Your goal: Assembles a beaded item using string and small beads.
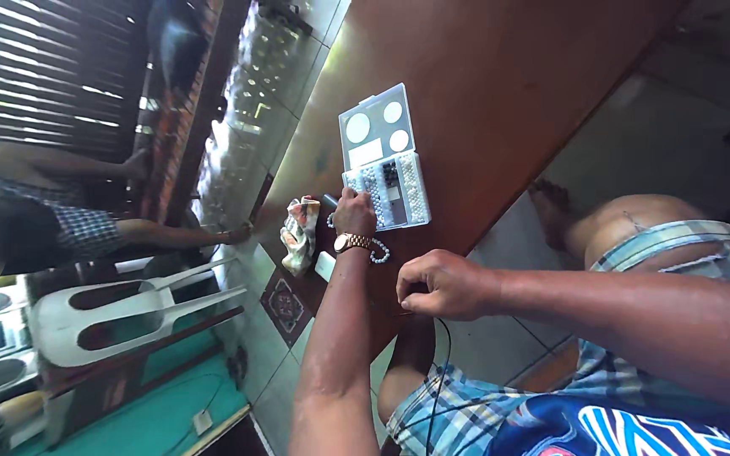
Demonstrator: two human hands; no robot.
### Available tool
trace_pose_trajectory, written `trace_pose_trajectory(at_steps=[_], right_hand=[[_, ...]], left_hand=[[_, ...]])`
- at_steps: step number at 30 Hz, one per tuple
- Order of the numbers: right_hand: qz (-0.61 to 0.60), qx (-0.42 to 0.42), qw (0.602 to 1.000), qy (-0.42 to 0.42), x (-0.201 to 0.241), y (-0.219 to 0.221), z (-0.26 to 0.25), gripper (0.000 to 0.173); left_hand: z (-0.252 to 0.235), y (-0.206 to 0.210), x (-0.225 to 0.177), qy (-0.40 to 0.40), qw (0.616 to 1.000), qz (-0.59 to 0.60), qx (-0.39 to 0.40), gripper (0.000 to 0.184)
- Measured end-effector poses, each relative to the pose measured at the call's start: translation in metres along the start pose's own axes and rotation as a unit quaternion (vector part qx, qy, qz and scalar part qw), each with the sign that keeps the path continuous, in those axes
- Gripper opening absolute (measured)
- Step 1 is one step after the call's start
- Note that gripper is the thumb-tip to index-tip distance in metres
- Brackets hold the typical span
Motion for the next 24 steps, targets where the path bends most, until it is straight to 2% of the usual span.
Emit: trace_pose_trajectory(at_steps=[3, 6, 7, 8, 10, 11, 12, 15, 19, 21, 24], right_hand=[[0.004, 0.002, 1.0, 0.006, 0.0, -0.001, -0.002, 0.017], [0.003, -0.028, 1.0, 0.003, 0.004, -0.015, -0.005, 0.017], [-0.002, -0.048, 0.999, 0.001, 0.006, -0.023, -0.007, 0.016], [-0.01, -0.068, 0.998, -0.003, 0.01, -0.031, -0.008, 0.016], [-0.029, -0.097, 0.995, -0.015, 0.02, -0.042, -0.01, 0.012], [-0.037, -0.102, 0.994, -0.021, 0.025, -0.045, -0.009, 0.01], [-0.042, -0.104, 0.993, -0.032, 0.031, -0.045, -0.009, 0.008], [-0.051, -0.093, 0.991, -0.083, 0.047, -0.038, -0.006, 0.005], [-0.09, -0.058, 0.986, -0.127, 0.065, -0.02, -0.003, 0.005], [-0.084, -0.04, 0.985, -0.146, 0.073, -0.013, -0.001, 0.005], [-0.082, -0.031, 0.982, -0.169, 0.08, -0.006, 0.001, 0.005]], left_hand=[[0.007, -0.003, 0.004, 0.015, 0.998, 0.048, -0.033, 0.019], [0.034, -0.029, 0.011, 0.012, 0.975, 0.214, -0.067, 0.022], [0.051, -0.039, 0.016, 0.006, 0.949, 0.307, -0.075, 0.021], [0.07, -0.045, 0.022, -0.006, 0.904, 0.422, -0.07, 0.018], [0.112, -0.054, 0.023, -0.011, 0.751, 0.66, -0.021, 0.013], [0.134, -0.059, 0.02, -0.009, 0.683, 0.73, 0.0, 0.013], [0.154, -0.065, 0.018, -0.006, 0.632, 0.775, 0.012, 0.013], [0.203, -0.079, 0.014, 0.015, 0.523, 0.852, 0.02, 0.01], [0.242, -0.085, 0.007, 0.017, 0.437, 0.899, 0.018, 0.015], [0.255, -0.087, 0.005, 0.01, 0.416, 0.909, 0.011, 0.015], [0.268, -0.089, 0.002, -0.004, 0.404, 0.915, 0.001, 0.014]])
Point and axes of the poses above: each hand's wrist, its own z-axis away from the middle knuckle, its own y-axis out of the palm, x = y × z, the point moved 9 cm from there along -z, towards the middle knuckle, and after that the axes turned 8 degrees about -y, right-handed, at the moved point
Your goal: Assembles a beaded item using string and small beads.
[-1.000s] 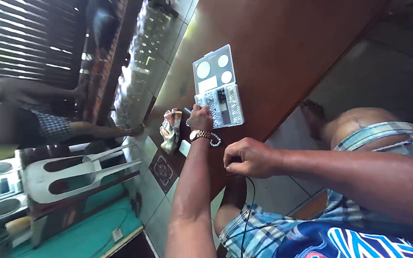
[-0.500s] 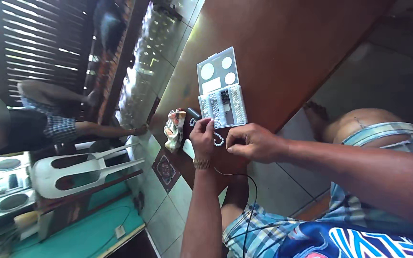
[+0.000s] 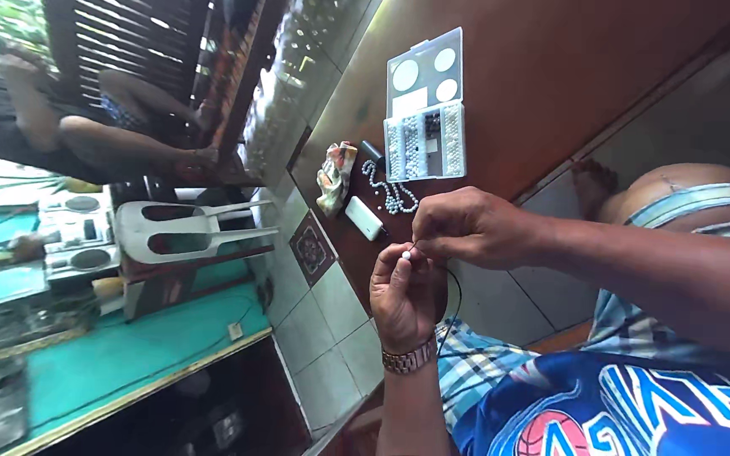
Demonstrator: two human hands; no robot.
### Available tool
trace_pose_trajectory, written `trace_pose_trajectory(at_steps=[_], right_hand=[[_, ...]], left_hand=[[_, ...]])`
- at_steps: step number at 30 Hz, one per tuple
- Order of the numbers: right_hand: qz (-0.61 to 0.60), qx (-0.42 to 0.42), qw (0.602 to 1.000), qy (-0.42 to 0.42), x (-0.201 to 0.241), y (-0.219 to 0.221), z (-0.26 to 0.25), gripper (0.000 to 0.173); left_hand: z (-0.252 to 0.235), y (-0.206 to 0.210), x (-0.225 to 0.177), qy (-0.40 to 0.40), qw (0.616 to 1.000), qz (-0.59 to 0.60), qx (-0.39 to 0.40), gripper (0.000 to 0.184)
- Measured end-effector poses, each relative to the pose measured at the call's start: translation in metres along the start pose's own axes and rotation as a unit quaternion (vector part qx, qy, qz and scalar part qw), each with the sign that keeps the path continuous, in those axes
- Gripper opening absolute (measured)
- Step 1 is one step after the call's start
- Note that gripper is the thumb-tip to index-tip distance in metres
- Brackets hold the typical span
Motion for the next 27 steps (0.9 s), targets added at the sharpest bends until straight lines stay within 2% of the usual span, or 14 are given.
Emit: trace_pose_trajectory(at_steps=[11, 27], right_hand=[[0.06, 0.007, 0.995, -0.08, 0.019, 0.005, 0.0, 0.008], [0.063, 0.005, 0.995, -0.079, 0.02, 0.003, 0.001, 0.008]], left_hand=[[0.012, 0.005, 0.001, -0.003, 0.999, 0.042, -0.007, 0.015], [0.015, 0.01, 0.0, -0.008, 0.999, 0.048, -0.005, 0.017]])
Point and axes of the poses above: each hand's wrist, its own z-axis away from the middle knuckle, its own y-axis out of the palm, x = y × z, the point moved 9 cm from there along -z, towards the middle knuckle, and after that the axes turned 8 degrees about -y, right-handed, at the moved point
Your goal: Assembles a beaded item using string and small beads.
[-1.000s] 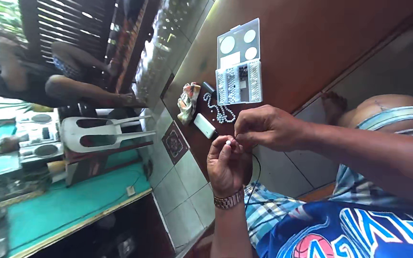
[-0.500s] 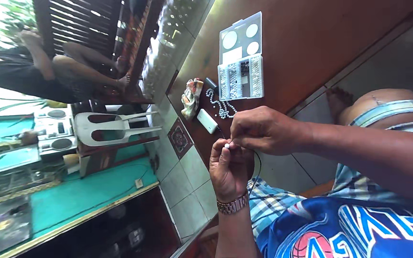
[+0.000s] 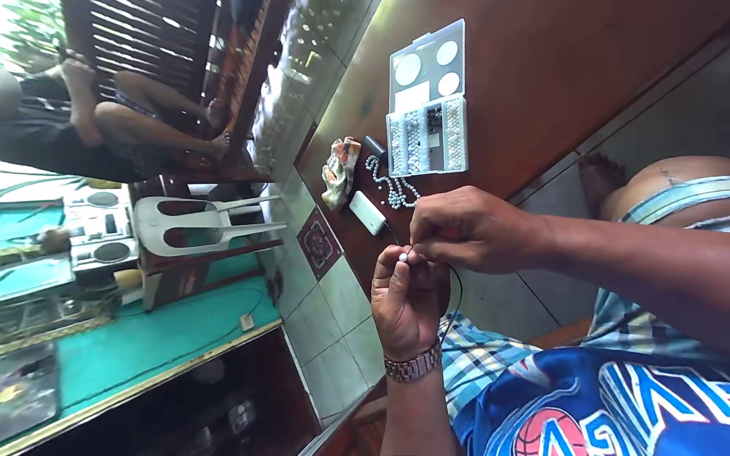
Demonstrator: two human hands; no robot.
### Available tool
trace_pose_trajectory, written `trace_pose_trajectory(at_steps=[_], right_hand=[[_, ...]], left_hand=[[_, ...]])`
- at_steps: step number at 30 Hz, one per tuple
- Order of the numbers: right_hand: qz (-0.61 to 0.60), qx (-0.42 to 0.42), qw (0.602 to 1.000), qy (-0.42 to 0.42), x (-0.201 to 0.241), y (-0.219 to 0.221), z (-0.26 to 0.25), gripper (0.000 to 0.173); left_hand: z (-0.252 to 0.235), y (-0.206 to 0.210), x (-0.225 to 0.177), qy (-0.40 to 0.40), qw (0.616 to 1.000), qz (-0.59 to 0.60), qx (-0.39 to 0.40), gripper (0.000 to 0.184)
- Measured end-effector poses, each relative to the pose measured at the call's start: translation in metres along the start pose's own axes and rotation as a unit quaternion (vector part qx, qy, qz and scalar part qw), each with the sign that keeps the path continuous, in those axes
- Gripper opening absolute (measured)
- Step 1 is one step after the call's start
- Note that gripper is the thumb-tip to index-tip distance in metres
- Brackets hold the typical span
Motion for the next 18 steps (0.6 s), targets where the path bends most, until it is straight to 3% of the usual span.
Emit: trace_pose_trajectory(at_steps=[18], right_hand=[[-0.019, 0.01, 1.0, 0.004, -0.0005, 0.0056, 0.0012, 0.007]], left_hand=[[0.0032, 0.0, 0.0014, -0.01, 1.0, 0.012, 0.017, 0.015]])
Point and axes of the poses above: each hand's wrist, its own z-axis away from the middle knuckle, its own y-axis out of the palm, x = y × z, the point moved 9 cm from there along -z, towards the middle knuckle, and after that the axes turned 8 degrees about -y, right-handed, at the moved point
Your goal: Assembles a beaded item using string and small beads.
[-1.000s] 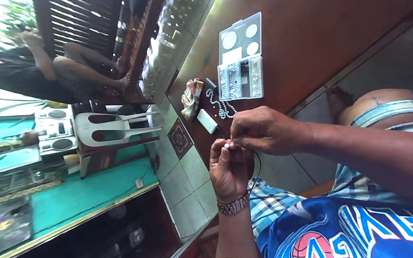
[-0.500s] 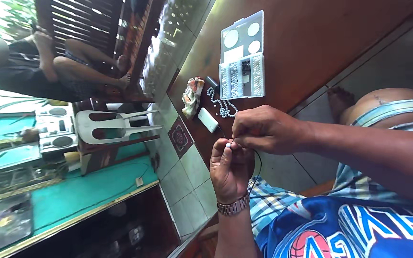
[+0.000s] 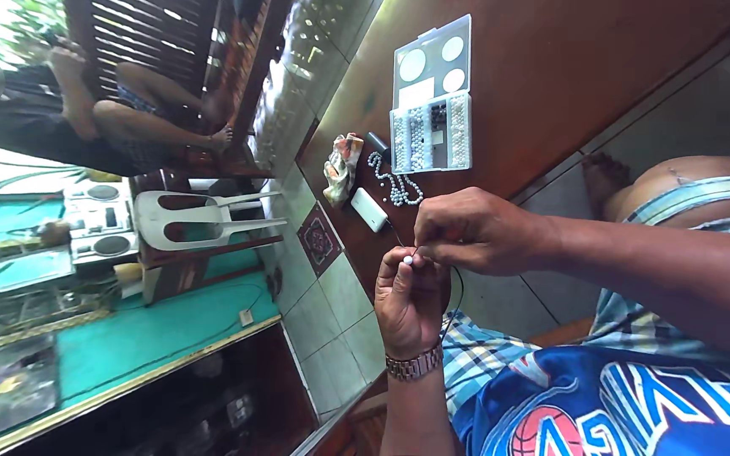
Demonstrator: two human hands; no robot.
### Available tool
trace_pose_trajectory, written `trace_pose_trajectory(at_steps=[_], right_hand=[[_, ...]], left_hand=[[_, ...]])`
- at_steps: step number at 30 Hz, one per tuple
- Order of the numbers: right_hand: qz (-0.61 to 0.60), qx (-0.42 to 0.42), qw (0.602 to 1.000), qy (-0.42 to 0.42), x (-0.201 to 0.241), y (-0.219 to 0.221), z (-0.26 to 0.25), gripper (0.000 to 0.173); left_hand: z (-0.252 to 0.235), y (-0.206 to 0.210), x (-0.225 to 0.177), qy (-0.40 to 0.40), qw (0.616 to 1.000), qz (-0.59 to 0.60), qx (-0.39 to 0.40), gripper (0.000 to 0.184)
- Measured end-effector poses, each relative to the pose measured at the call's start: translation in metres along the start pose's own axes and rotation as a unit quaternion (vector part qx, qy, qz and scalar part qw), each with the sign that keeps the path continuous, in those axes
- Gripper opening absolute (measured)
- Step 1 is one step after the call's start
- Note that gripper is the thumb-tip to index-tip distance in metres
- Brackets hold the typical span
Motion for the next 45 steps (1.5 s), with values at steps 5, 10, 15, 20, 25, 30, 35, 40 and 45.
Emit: trace_pose_trajectory(at_steps=[5, 10, 15, 20, 25, 30, 35, 40, 45], right_hand=[[0.001, -0.001, 1.0, -0.002, 0.0, -0.002, 0.0, 0.007], [0.001, -0.001, 1.0, -0.007, 0.0, -0.001, 0.0, 0.008], [-0.003, 0.003, 1.0, -0.002, -0.001, 0.002, 0.002, 0.007], [-0.012, 0.013, 1.0, 0.008, -0.002, 0.005, 0.004, 0.007], [-0.014, 0.02, 1.0, 0.01, -0.003, 0.008, 0.004, 0.008], [-0.008, 0.011, 1.0, 0.009, -0.002, 0.007, 0.004, 0.007], [-0.006, 0.01, 1.0, 0.01, -0.001, 0.006, 0.005, 0.007], [-0.008, 0.005, 1.0, 0.007, -0.001, 0.005, 0.005, 0.008], [-0.008, 0.004, 1.0, 0.009, -0.001, 0.004, 0.005, 0.008]], left_hand=[[-0.001, 0.0, 0.001, -0.004, 1.0, -0.001, 0.004, 0.018], [-0.001, 0.001, -0.001, 0.001, 1.0, 0.009, 0.001, 0.017], [0.003, -0.003, 0.001, 0.006, 1.0, 0.01, -0.022, 0.018], [0.007, -0.005, 0.002, 0.003, 1.0, 0.004, -0.02, 0.016], [0.009, -0.009, 0.003, 0.003, 1.0, 0.002, -0.029, 0.017], [0.009, -0.008, 0.003, 0.008, 1.0, -0.004, -0.023, 0.014], [0.009, -0.007, 0.005, 0.008, 1.0, -0.009, -0.028, 0.013], [0.007, -0.005, 0.005, 0.016, 1.0, -0.006, -0.017, 0.014], [0.008, -0.004, 0.005, 0.019, 1.0, -0.013, -0.014, 0.013]])
Point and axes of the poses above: each hand's wrist, its own z-axis away from the middle knuckle, its own y-axis out of the palm, x = y × z, the point moved 9 cm from there along -z, towards the middle knuckle, and after that the axes turned 8 degrees about -y, right-handed, at the moved point
